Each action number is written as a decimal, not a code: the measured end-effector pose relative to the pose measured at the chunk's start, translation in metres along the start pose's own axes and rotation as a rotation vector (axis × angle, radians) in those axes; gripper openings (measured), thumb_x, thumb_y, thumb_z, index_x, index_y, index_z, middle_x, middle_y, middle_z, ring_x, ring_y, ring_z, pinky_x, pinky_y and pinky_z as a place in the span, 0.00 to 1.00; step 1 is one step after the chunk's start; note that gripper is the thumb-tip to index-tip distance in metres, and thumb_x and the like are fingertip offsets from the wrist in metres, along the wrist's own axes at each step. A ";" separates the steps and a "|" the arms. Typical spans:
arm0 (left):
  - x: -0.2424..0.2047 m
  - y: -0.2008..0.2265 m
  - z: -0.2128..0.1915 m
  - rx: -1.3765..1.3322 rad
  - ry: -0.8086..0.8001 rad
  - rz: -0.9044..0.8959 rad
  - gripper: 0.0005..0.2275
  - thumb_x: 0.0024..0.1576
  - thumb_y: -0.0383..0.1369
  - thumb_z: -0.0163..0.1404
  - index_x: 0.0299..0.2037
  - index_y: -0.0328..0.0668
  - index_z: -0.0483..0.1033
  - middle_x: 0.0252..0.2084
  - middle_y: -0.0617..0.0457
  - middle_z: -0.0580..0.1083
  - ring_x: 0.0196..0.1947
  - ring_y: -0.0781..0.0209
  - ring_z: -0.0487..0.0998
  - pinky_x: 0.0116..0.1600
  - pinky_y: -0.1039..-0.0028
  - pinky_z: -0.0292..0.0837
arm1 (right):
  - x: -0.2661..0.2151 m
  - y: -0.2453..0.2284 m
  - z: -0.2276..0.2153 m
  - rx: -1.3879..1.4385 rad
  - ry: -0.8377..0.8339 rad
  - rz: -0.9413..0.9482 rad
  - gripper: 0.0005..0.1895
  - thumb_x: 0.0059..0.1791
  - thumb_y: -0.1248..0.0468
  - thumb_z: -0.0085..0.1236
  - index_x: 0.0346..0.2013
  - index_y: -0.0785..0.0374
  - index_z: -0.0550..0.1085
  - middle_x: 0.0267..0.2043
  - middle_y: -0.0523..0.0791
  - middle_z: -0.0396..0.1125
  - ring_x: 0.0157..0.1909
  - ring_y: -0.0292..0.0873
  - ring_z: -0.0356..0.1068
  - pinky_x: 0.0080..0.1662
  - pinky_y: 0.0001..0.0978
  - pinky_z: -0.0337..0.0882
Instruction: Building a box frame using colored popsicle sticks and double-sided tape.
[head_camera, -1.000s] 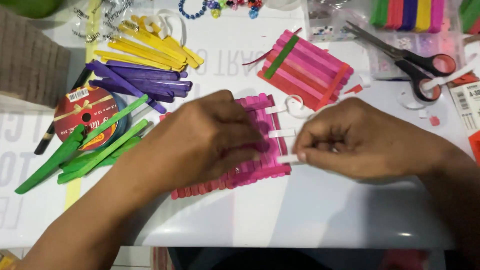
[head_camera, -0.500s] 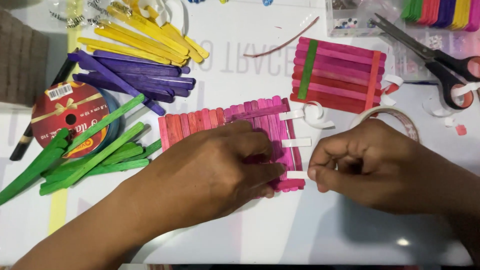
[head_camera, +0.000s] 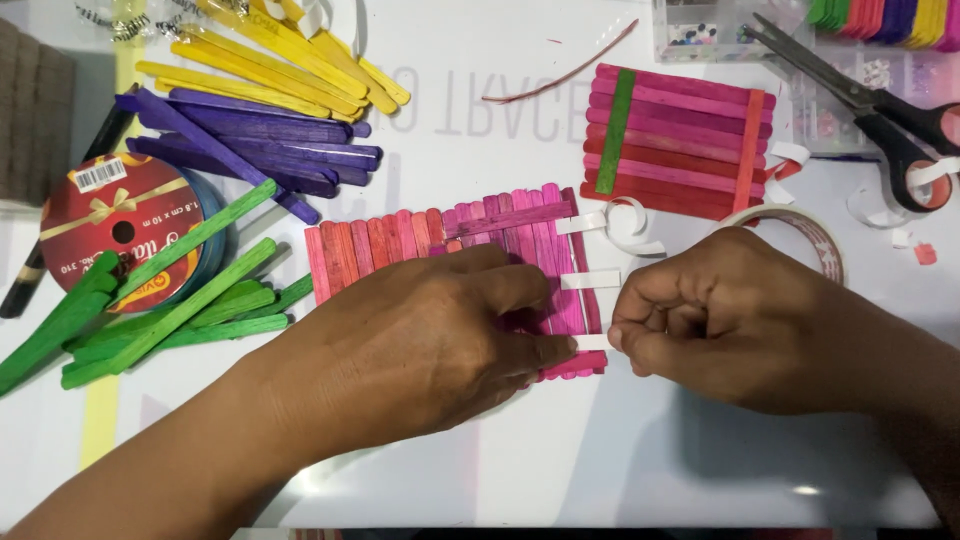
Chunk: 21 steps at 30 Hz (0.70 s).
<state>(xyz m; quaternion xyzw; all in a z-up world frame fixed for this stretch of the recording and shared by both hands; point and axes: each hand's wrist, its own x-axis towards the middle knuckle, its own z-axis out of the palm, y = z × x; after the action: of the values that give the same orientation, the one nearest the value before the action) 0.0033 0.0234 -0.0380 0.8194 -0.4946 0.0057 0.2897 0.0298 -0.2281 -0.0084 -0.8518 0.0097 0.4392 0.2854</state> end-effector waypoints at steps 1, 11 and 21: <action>0.001 0.000 0.000 -0.002 0.000 0.001 0.06 0.63 0.32 0.55 0.42 0.41 0.84 0.37 0.48 0.72 0.32 0.43 0.72 0.30 0.55 0.71 | 0.000 -0.002 0.000 0.000 0.000 0.002 0.11 0.44 0.68 0.67 0.20 0.67 0.91 0.10 0.44 0.70 0.16 0.35 0.59 0.22 0.29 0.58; 0.001 0.005 0.004 0.098 -0.035 0.005 0.03 0.62 0.30 0.52 0.38 0.42 0.77 0.37 0.50 0.70 0.32 0.46 0.71 0.32 0.57 0.70 | -0.001 -0.015 0.005 -0.125 0.036 0.091 0.10 0.43 0.66 0.64 0.19 0.62 0.89 0.14 0.41 0.71 0.20 0.34 0.64 0.26 0.26 0.64; 0.005 0.013 0.001 0.340 0.037 0.053 0.07 0.67 0.32 0.50 0.42 0.43 0.82 0.40 0.55 0.72 0.40 0.49 0.68 0.34 0.61 0.63 | 0.000 0.005 0.019 -0.408 0.236 -0.246 0.11 0.39 0.58 0.66 0.12 0.51 0.77 0.08 0.32 0.70 0.16 0.30 0.65 0.27 0.27 0.66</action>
<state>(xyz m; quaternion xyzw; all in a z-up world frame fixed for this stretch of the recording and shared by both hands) -0.0054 0.0148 -0.0309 0.8429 -0.5027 0.1121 0.1555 0.0149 -0.2230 -0.0194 -0.9318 -0.1497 0.2917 0.1559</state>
